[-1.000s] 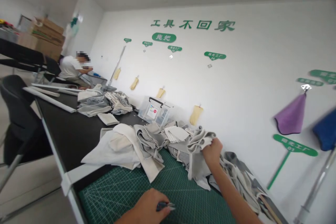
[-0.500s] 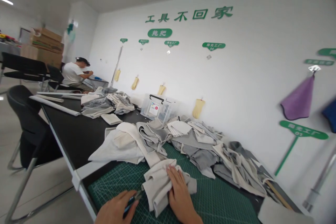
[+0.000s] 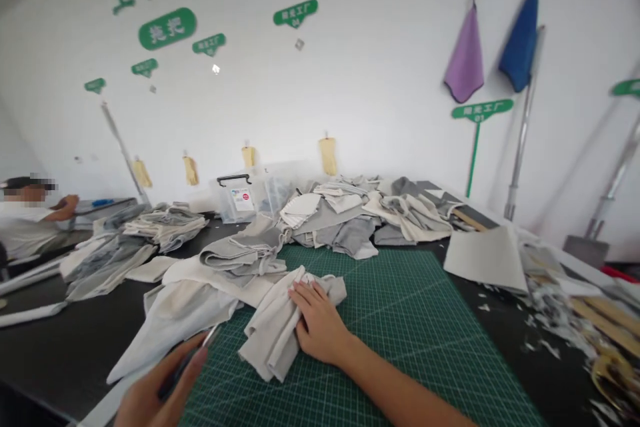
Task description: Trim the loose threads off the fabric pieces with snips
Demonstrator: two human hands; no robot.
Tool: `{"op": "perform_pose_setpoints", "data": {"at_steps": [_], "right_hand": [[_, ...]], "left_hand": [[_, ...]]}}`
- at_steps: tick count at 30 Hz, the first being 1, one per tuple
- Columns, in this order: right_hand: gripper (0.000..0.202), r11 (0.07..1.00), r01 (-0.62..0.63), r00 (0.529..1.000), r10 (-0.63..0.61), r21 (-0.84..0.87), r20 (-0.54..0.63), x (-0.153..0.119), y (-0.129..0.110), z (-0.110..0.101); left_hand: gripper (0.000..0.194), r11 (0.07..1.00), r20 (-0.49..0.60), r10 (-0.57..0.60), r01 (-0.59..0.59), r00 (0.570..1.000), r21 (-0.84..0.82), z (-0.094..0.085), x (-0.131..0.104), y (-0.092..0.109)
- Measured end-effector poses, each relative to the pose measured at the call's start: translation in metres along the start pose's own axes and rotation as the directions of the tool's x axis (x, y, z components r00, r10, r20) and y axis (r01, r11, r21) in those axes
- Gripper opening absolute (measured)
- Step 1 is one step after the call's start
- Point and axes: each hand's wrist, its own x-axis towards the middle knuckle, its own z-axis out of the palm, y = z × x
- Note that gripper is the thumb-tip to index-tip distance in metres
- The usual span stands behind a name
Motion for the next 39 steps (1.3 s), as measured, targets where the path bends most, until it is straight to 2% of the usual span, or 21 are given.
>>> {"op": "perform_pose_setpoints", "data": {"at_steps": [2, 3, 5, 7, 9, 11, 14, 17, 19, 29, 35, 39], "right_hand": [[0.059, 0.998, -0.037, 0.997, 0.04, 0.04, -0.064, -0.001, 0.0, -0.001], [0.058, 0.997, -0.048, 0.995, 0.054, 0.063, -0.087, -0.001, 0.0, -0.001], [0.054, 0.992, -0.06, 0.99, 0.073, 0.108, -0.121, -0.001, 0.001, -0.003], [0.045, 0.985, -0.097, 0.979, 0.121, 0.143, -0.165, -0.001, 0.003, -0.004], [0.036, 0.973, -0.168, 0.956, 0.201, 0.16, -0.215, 0.001, 0.005, -0.005], [0.033, 0.96, -0.226, 0.933, 0.262, 0.163, -0.246, 0.003, 0.008, -0.005], [0.032, 0.954, -0.255, 0.925, 0.288, 0.158, -0.246, 0.006, 0.012, -0.002], [0.035, 0.951, -0.27, 0.926, 0.3, 0.151, -0.23, 0.009, 0.015, 0.0], [0.035, 0.951, -0.274, 0.929, 0.301, 0.146, -0.217, 0.01, 0.017, 0.001], [0.035, 0.955, -0.273, 0.935, 0.292, 0.118, -0.204, 0.011, 0.018, 0.003], [0.035, 0.954, -0.273, 0.931, 0.294, 0.123, -0.218, 0.011, 0.019, 0.004], [0.035, 0.956, -0.271, 0.931, 0.29, 0.111, -0.22, 0.01, 0.019, 0.004]], "left_hand": [[0.044, 0.998, 0.002, 0.065, -0.065, 0.998, 0.009, -0.002, 0.044, 0.031], [0.045, 0.996, 0.02, 0.094, -0.094, 0.995, 0.012, 0.003, 0.065, 0.047], [0.045, 0.988, 0.069, 0.156, -0.157, 0.985, 0.005, 0.024, 0.104, 0.075], [0.045, 0.973, 0.158, 0.23, -0.226, 0.96, -0.043, 0.055, 0.131, 0.091], [0.045, 0.967, 0.193, 0.249, -0.233, 0.949, -0.104, 0.087, 0.144, 0.093], [0.045, 0.966, 0.188, 0.221, -0.188, 0.957, -0.178, 0.114, 0.143, 0.082], [0.045, 0.965, 0.19, 0.16, -0.113, 0.969, -0.235, 0.134, 0.128, 0.056], [0.045, 0.968, 0.193, 0.142, -0.095, 0.971, -0.234, 0.135, 0.115, 0.036], [0.044, 0.969, 0.201, 0.152, -0.106, 0.968, -0.222, 0.131, 0.112, 0.032], [0.032, 0.939, 0.32, 0.302, -0.221, 0.898, -0.265, 0.115, 0.111, 0.045], [0.035, 0.937, 0.253, 0.318, -0.263, 0.914, -0.23, 0.107, 0.113, 0.045], [0.032, 0.944, 0.296, 0.318, -0.271, 0.9, -0.191, 0.107, 0.114, 0.044]]}}
